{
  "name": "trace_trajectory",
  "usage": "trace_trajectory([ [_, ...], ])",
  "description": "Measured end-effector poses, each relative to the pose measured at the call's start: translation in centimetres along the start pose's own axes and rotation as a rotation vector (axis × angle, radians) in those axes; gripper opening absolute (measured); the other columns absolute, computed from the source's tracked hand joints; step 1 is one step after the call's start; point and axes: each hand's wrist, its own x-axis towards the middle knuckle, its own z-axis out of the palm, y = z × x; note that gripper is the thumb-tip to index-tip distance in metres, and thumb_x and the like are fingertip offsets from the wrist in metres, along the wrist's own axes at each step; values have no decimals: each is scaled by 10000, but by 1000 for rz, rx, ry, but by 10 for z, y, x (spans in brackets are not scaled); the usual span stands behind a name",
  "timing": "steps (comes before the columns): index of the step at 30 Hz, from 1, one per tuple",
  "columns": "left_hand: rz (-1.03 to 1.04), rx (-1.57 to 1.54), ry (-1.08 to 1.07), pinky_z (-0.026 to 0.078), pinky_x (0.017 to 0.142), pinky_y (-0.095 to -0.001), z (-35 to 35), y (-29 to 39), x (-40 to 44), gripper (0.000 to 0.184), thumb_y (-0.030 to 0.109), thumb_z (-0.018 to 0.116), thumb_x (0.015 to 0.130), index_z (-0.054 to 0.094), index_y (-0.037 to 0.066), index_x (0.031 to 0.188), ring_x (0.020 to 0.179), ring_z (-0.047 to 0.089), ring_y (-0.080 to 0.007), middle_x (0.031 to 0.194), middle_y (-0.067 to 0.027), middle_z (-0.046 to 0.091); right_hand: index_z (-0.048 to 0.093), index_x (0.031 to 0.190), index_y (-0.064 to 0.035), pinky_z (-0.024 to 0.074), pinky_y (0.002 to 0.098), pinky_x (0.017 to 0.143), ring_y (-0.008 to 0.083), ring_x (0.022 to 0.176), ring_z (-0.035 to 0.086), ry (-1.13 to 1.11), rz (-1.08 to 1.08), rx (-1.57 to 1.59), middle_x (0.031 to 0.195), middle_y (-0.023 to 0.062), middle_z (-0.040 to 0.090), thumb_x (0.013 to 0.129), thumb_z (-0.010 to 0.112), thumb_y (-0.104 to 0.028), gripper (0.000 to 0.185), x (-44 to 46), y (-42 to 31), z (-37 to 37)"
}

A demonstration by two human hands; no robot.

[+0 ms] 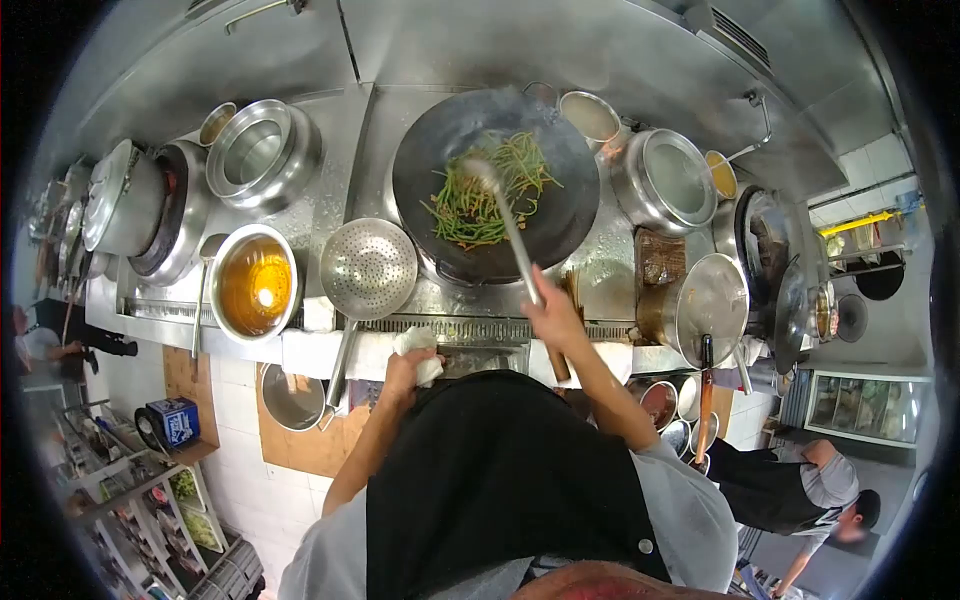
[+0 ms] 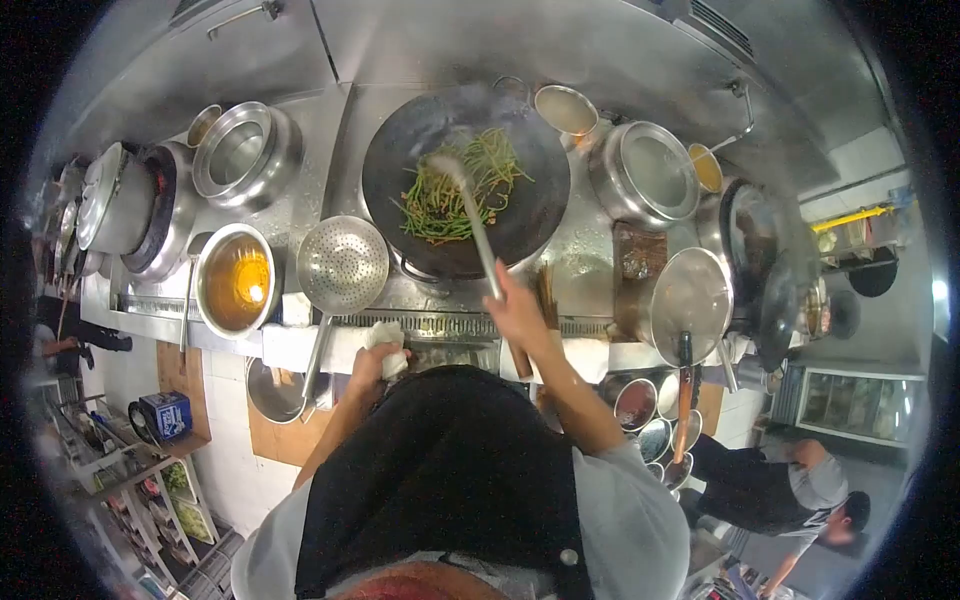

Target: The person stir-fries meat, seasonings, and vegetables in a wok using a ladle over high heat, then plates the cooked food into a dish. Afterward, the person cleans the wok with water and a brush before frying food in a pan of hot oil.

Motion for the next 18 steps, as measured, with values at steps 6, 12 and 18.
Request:
trace_trajectory([
  [6,109,-163,-98,533,574,-393,3,-1,41,394,430,581,1026,615,50,1126,664,662,-243,834,-98,685,369,1601,-133,536,427,930,355,1096,708,-226,262,10,1249,248,703,933,684,-144,738,13,-21,-38],
  [12,52,-115,-219,520,558,-360,48,61,77,588,725,412,1007,611,198,1174,744,657,-178,927,1,694,345,1601,-116,543,478,852,502,996,687,175,145,-74,1112,339,691,940,659,-135,732,-27,-2,-56],
  [18,4,39,-114,454,597,-388,83,65,137,167,238,636,916,627,161,1064,712,645,-216,866,-38,689,332,1599,-51,546,356,836,280,903,701,119,-128,-287,1184,243,715,941,645,-122,732,-126,14,-35],
])
